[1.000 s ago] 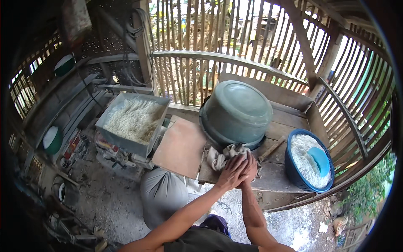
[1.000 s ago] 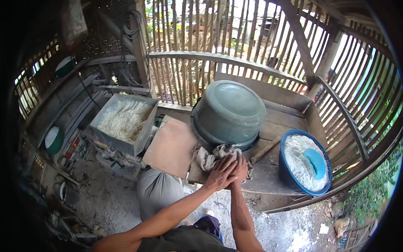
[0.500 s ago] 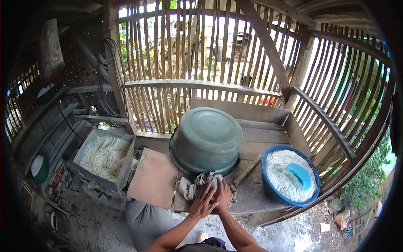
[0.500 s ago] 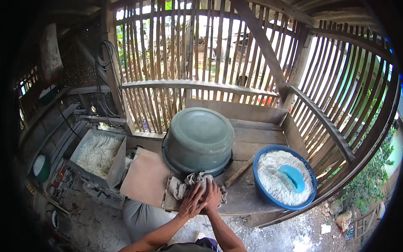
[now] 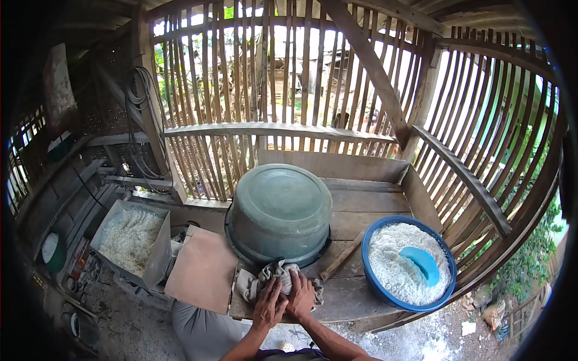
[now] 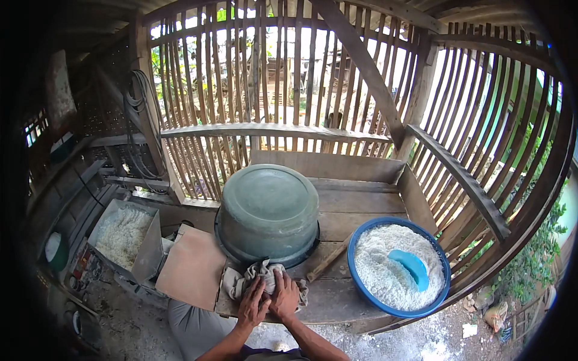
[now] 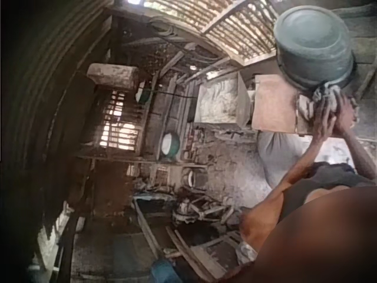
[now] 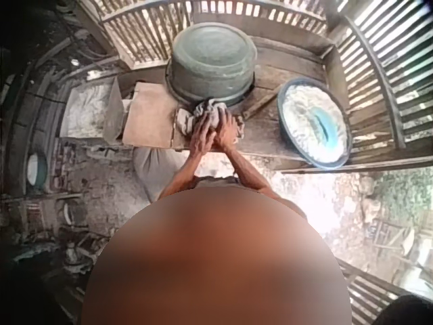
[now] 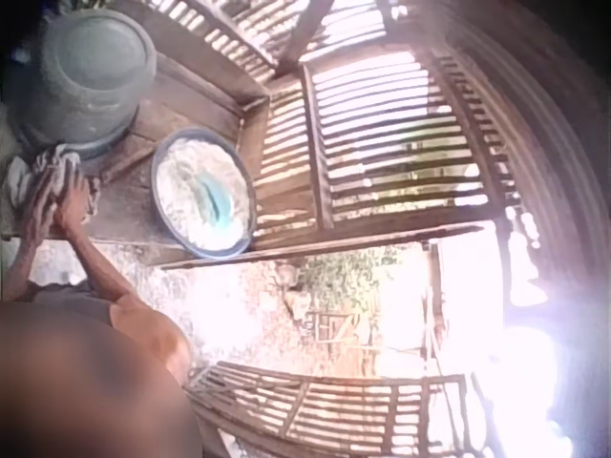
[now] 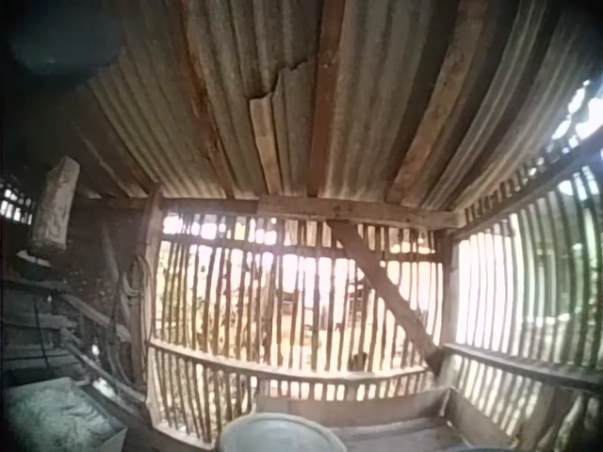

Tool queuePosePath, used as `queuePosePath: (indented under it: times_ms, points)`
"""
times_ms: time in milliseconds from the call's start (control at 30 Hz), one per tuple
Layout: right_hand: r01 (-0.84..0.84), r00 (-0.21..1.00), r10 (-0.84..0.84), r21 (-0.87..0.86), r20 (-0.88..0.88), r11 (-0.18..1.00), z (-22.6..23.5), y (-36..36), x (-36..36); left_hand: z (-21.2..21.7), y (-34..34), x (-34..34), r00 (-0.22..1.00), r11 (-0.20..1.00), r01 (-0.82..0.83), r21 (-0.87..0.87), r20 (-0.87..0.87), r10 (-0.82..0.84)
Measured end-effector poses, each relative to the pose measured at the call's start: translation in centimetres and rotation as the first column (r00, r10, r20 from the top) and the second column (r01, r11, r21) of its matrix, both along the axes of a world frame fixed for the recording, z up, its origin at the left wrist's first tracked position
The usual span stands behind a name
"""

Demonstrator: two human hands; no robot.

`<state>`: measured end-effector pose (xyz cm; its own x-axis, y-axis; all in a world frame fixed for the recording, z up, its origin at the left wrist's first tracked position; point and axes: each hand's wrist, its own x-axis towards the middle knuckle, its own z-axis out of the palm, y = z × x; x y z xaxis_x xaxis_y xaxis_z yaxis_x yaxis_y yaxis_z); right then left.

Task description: The person wipes the inside of a green tub with a cloth, moves a metal hopper containing white grain, and sweeps the grain from the hopper into a black basin using a brush.

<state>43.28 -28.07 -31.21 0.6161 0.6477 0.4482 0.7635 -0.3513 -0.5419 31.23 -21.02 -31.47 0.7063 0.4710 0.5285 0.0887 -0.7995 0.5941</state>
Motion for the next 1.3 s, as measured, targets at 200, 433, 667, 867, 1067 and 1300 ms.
queuePosePath:
  times_ms: [200,433,667,867,1067,1300]
  points:
    - [-0.027,1.0,0.027,-0.01,-0.011,1.0,-0.2,-0.2,0.3,0.5,-0.1,0.1,1.0,1.0,-0.005,-0.016,0.006,0.005]
    - [-0.047,0.999,0.047,-0.011,-0.004,0.999,-0.5,0.0,0.6,0.7,-0.1,0.4,1.0,1.0,-0.018,-0.02,-0.005,0.017]
    - [0.022,1.0,-0.02,-0.086,0.017,0.996,-1.3,0.4,1.1,0.8,-3.8,2.1,0.994,0.997,-0.08,0.024,-0.07,0.081]
    - [-0.007,0.998,0.011,-0.061,0.062,0.998,0.6,0.6,0.4,1.8,-8.0,2.4,0.973,0.959,0.208,0.193,-0.14,-0.182]
    - [-0.025,0.997,0.024,0.005,0.077,1.0,-0.8,0.1,1.0,4.2,-4.3,4.3,0.959,0.939,0.232,0.253,-0.22,-0.178]
    - [-0.043,0.998,0.043,0.009,0.036,0.999,-0.7,-0.1,1.3,4.0,-3.6,4.5,0.98,0.985,0.073,0.156,-0.194,-0.042]
